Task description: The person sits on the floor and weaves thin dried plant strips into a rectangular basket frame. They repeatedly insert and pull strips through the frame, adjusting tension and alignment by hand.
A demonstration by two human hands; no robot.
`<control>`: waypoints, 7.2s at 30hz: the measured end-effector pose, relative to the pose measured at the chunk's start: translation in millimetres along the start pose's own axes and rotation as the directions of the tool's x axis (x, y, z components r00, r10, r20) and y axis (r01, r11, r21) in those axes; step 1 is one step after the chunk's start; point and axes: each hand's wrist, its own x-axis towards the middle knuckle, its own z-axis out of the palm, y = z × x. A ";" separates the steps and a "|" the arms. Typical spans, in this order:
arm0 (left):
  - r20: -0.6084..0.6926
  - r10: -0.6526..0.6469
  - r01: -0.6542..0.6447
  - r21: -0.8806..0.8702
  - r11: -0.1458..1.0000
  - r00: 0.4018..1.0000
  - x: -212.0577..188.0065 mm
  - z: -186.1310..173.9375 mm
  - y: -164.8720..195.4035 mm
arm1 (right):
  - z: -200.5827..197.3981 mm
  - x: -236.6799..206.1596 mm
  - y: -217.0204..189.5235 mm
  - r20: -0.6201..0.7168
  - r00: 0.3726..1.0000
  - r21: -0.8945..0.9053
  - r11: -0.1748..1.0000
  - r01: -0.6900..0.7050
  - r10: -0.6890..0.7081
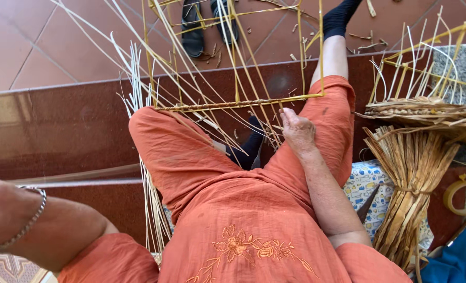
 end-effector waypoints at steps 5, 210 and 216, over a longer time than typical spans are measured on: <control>-0.029 0.108 -0.110 -0.055 0.992 0.994 42.7 52.9 -45.0 | 1.3 -1.1 2.3 -0.001 1.000 0.045 0.999 -0.026 0.026; 0.634 -0.733 0.697 0.411 0.588 0.244 -174.5 293.2 -237.7 | -68.1 120.8 -12.1 -0.083 0.968 -0.313 0.928 0.201 -0.237; 0.610 -0.776 0.752 0.431 0.498 0.164 -176.3 298.1 -245.8 | -68.5 97.0 -13.9 -0.355 0.866 -0.431 0.884 0.182 -0.352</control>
